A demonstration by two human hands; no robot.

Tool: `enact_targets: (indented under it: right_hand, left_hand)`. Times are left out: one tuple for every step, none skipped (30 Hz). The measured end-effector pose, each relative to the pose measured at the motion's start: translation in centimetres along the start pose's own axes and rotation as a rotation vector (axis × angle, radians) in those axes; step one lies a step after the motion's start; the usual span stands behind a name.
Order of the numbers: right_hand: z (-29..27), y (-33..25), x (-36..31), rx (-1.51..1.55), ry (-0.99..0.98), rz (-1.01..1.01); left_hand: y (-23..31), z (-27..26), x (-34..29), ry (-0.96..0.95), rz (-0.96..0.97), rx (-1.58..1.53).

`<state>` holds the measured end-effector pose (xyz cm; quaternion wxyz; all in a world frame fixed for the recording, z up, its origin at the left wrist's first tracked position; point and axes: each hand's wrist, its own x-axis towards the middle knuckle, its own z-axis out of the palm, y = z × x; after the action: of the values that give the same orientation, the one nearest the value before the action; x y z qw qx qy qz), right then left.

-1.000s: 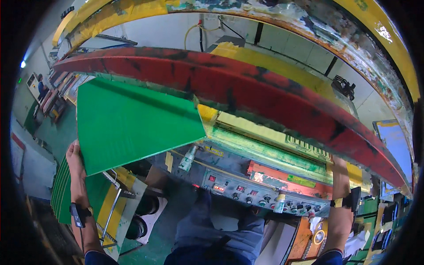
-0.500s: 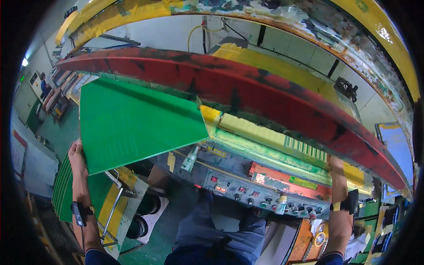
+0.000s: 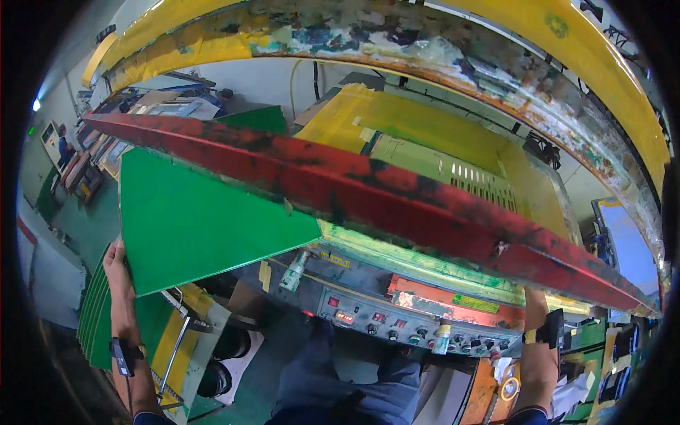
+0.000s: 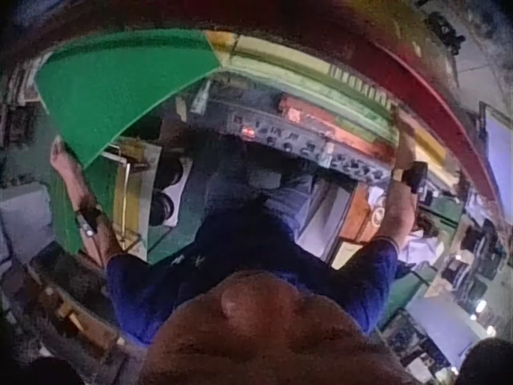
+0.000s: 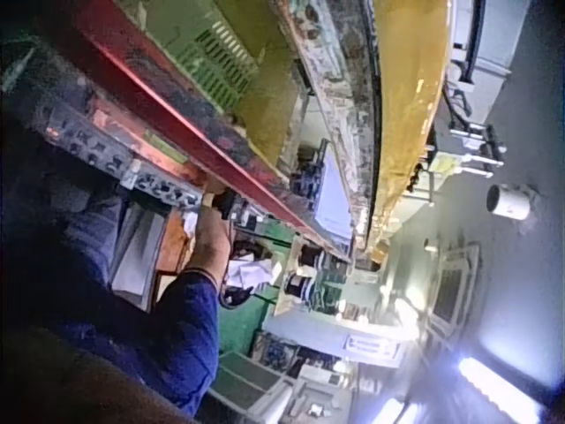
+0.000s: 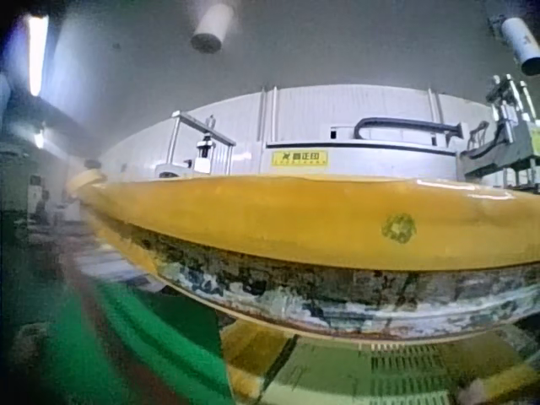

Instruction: Operator loads and aligns boards into a semi-automatic screen-printing machine, then unloads and stacks them.

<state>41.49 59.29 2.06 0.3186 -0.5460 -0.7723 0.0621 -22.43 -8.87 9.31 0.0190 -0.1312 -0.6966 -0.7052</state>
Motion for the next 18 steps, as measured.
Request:
enact_targets:
  right_hand:
    - [0.0,-0.3,0.2,-0.017,-0.004,-0.01]
    - [-0.3,-0.4,0.1,-0.033,0.004,-0.018]
    - [-0.9,-0.4,-0.1,-0.05,0.01,-0.026]
    - [-1.2,-0.8,-0.3,-0.054,0.018,-0.042]
    - [-1.5,-2.4,-0.6,-0.052,0.017,-0.043]
    - [-2.0,-3.9,-0.9,0.07,-0.039,0.017]
    - [-2.7,-6.0,-1.2,0.191,-0.095,0.073]
    - [-3.7,-7.7,-1.3,0.194,-0.092,0.069]
    - [-4.6,-9.3,-1.3,0.174,-0.152,0.076]
    - [-5.6,-10.5,-1.4,0.147,-0.208,0.085]
    - [-6.0,-11.0,-1.3,0.122,-0.265,0.094]
    - [-5.8,-11.0,-1.1,0.124,-0.263,0.09]
    - [-5.7,-10.6,-1.1,0.103,-0.228,0.076]
    - [-5.4,-10.2,-1.1,0.083,-0.194,0.061]
    - [-5.0,-9.7,-1.1,0.064,-0.162,0.046]
    - [-4.6,-9.7,-1.1,0.048,-0.133,0.03]
    - [-4.3,-9.7,-1.0,0.032,-0.104,0.014]
    - [-4.3,-9.5,-0.9,0.034,-0.104,0.011]
  left_hand:
    - [-0.1,0.2,0.0,0.011,0.013,0.013]
    - [-0.3,0.4,0.1,0.007,0.013,0.005]
    - [-0.6,0.6,0.3,0.007,0.013,-0.008]
    - [-0.5,0.3,0.2,0.016,0.016,-0.013]
    - [-0.5,0.3,0.1,0.019,0.016,-0.012]
    - [-0.5,0.3,0.1,0.017,0.007,-0.034]
    - [-0.6,-0.1,0.0,0.019,-0.002,-0.058]
    - [-0.7,-0.4,0.0,0.023,0.001,-0.061]
    - [-0.7,-0.9,0.2,-0.001,0.0,-0.045]
    - [-1.0,-0.9,0.3,-0.03,-0.005,-0.034]
    - [-1.1,-0.8,0.4,-0.029,-0.004,-0.039]
    - [-1.1,-0.7,0.4,-0.023,-0.001,-0.046]
    - [-1.1,-0.3,0.3,-0.022,0.0,-0.057]
    - [-0.9,0.3,0.2,-0.023,0.001,-0.063]
    - [-0.4,1.0,-0.2,-0.003,-0.004,-0.057]
    - [0.0,1.3,-0.5,0.02,-0.008,-0.047]
    - [-0.1,1.3,-0.4,0.023,-0.007,-0.048]
    - [-0.2,1.2,-0.4,0.02,-0.014,-0.041]
